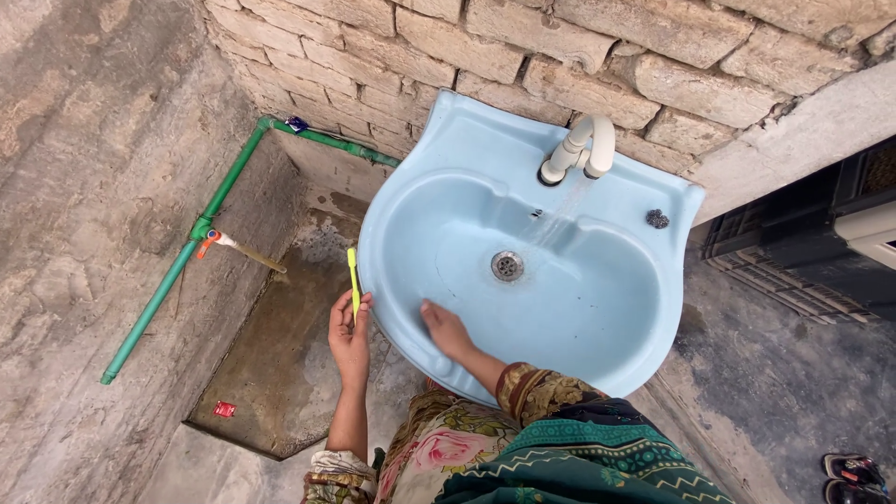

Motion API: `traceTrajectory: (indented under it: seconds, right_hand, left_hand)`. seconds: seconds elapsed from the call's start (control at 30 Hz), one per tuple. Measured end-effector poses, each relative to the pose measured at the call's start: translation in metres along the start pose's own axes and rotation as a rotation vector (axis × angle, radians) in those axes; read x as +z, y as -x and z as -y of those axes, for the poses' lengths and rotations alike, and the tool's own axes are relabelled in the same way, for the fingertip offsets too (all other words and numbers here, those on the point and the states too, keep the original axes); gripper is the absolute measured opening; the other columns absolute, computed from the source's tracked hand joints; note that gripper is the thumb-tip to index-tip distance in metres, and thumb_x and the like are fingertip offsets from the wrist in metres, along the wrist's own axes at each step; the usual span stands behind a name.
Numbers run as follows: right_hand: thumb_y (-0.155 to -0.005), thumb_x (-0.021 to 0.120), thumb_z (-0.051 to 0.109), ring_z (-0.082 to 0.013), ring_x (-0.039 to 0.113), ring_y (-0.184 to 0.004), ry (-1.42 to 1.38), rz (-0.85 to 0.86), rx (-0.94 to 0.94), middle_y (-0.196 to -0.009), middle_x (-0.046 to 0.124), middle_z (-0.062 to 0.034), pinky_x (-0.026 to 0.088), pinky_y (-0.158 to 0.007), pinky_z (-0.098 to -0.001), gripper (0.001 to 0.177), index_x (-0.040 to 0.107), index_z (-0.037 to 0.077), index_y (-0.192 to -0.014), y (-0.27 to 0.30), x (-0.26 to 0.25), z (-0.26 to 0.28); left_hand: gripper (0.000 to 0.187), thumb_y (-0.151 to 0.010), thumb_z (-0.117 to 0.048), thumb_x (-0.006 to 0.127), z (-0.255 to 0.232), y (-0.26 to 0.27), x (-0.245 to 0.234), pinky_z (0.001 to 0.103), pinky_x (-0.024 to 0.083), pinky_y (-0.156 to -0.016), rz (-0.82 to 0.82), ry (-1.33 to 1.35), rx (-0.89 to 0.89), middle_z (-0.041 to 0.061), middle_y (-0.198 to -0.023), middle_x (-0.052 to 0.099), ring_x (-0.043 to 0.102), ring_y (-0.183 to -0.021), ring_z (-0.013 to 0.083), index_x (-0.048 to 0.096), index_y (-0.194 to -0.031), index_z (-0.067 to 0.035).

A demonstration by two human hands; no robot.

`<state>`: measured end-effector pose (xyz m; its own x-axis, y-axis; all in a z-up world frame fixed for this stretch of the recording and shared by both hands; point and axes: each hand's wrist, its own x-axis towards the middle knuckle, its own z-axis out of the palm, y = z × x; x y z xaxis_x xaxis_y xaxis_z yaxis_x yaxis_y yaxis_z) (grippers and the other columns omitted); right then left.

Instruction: Scrubbing an outdoor utility sink with a toothbrush and cleaning an adjacent brick alleyway with a squeegee and water.

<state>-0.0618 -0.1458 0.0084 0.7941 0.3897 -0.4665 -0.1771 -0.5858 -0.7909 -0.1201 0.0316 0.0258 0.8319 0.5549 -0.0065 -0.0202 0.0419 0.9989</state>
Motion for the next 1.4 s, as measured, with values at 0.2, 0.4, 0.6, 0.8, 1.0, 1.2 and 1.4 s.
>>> traceTrajectory:
  seconds: [0.2,0.4,0.6,0.8,1.0,1.2,1.4]
  right_hand:
    - [-0.109,0.046,0.039,-0.0453,0.057,-0.13,0.476,-0.186,-0.53,-0.144,0.053,-0.0348,0.048,-0.106,-0.0471,0.062,0.043,-0.01,-0.148,0.074,-0.003,-0.033]
    - [-0.102,0.054,0.048,-0.0414,0.061,-0.124,0.686,-0.032,-0.63,-0.138,0.057,-0.0316,0.05,-0.103,-0.0452,0.067,0.049,-0.007,-0.14,0.137,-0.08,-0.083]
    - [-0.108,0.026,0.048,-0.0272,0.047,-0.142,0.932,0.425,-0.475,-0.156,0.045,-0.0134,0.035,-0.119,-0.0417,0.062,0.042,0.007,-0.152,0.144,-0.221,-0.171]
    - [-0.096,0.056,0.023,-0.0326,0.044,-0.14,1.351,0.14,-0.448,-0.152,0.048,-0.0094,0.034,-0.116,-0.05,0.055,0.047,0.017,-0.15,0.057,-0.303,-0.148]
    - [-0.107,0.051,0.028,-0.0174,0.067,-0.101,-0.351,0.048,-0.285,-0.114,0.07,-0.0056,0.055,-0.088,-0.0334,0.03,0.069,0.007,-0.119,-0.075,-0.263,-0.071]
    - [-0.089,0.05,0.016,-0.0168,0.047,-0.054,-1.453,0.198,-0.039,-0.069,0.057,-0.0084,0.037,-0.046,-0.0295,0.017,0.058,0.005,-0.078,-0.122,-0.271,-0.043]
    - [-0.095,0.051,0.011,-0.0112,0.045,-0.053,-1.116,0.611,-0.047,-0.068,0.055,-0.0047,0.039,-0.046,-0.0241,0.021,0.056,0.003,-0.076,-0.055,-0.283,-0.044]
  left_hand:
    - [0.035,-0.104,-0.008,0.059,0.005,0.02,-0.008,0.03,0.052,-0.102,-0.012,0.048,0.003,0.012,-0.121,0.073,0.068,-0.113,0.015,0.053,-0.137,0.001]
    - [0.035,-0.105,-0.006,0.059,-0.01,0.043,0.004,0.029,0.051,-0.101,-0.056,0.028,0.053,0.012,-0.121,0.073,0.068,-0.11,0.0145,0.051,-0.139,0.001]
    - [0.035,-0.106,-0.005,0.059,-0.012,0.079,0.02,0.029,0.051,-0.101,-0.138,0.058,0.127,0.013,-0.121,0.073,0.068,-0.11,0.0146,0.051,-0.139,0.001]
    - [0.035,-0.105,-0.006,0.059,-0.022,0.111,0.038,0.029,0.054,-0.1,-0.206,0.077,0.121,0.012,-0.12,0.073,0.07,-0.108,0.0152,0.053,-0.138,0.001]
    - [0.036,-0.103,-0.009,0.062,-0.027,0.119,0.07,0.029,0.052,-0.099,-0.127,0.059,0.129,0.011,-0.12,0.074,0.07,-0.11,0.0153,0.054,-0.137,0.0]
    - [0.039,-0.101,-0.015,0.065,-0.022,0.116,0.1,0.03,0.052,-0.098,0.003,-0.107,0.115,0.008,-0.111,0.079,0.07,-0.108,0.0123,0.055,-0.138,-0.005]
    - [0.044,-0.099,-0.026,0.064,-0.025,0.068,0.128,0.029,0.054,-0.078,0.189,-0.36,0.023,0.005,-0.101,0.082,0.072,-0.09,0.0115,0.055,-0.141,-0.017]
